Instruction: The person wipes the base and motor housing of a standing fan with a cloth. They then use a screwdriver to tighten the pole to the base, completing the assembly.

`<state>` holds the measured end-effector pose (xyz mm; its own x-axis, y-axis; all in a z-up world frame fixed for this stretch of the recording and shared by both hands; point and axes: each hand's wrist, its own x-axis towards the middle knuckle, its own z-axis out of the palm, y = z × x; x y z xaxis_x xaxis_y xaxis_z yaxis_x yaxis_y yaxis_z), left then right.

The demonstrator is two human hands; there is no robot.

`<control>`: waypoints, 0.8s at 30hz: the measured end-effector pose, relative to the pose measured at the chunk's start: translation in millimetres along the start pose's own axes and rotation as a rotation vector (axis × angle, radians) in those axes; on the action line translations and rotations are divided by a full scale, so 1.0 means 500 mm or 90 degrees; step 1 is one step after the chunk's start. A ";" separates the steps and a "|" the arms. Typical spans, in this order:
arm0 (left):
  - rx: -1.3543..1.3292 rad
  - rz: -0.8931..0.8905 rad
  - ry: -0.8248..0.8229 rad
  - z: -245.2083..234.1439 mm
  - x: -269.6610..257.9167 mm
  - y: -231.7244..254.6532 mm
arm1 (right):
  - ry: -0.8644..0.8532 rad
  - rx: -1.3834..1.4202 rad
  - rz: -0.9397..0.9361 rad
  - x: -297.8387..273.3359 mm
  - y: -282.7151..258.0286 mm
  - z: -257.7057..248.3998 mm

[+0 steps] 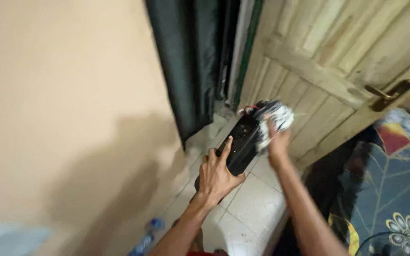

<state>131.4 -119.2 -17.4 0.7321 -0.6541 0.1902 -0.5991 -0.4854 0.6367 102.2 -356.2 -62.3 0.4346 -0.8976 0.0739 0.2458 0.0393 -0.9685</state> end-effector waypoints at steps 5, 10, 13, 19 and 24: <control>0.045 0.168 -0.014 0.046 0.130 -0.010 | 0.201 -0.366 -0.110 -0.026 -0.029 0.018; 0.096 0.337 -0.091 0.080 0.243 0.011 | 0.399 -0.366 -0.112 0.054 -0.145 -0.065; 0.053 0.436 -0.084 0.119 0.289 0.009 | 0.394 -0.459 -0.125 0.058 -0.189 -0.116; -0.022 0.569 -0.126 0.229 0.397 0.014 | 0.430 -0.617 0.143 0.095 -0.172 -0.219; 0.007 0.636 -0.233 0.344 0.496 0.065 | 0.463 -0.450 0.278 0.198 -0.076 -0.408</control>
<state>237.6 -397.1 -78.0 -0.2347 -0.8926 0.3849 -0.8787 0.3642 0.3088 -41.0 -536.3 -66.6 -0.3071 -0.9207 -0.2409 -0.4563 0.3645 -0.8118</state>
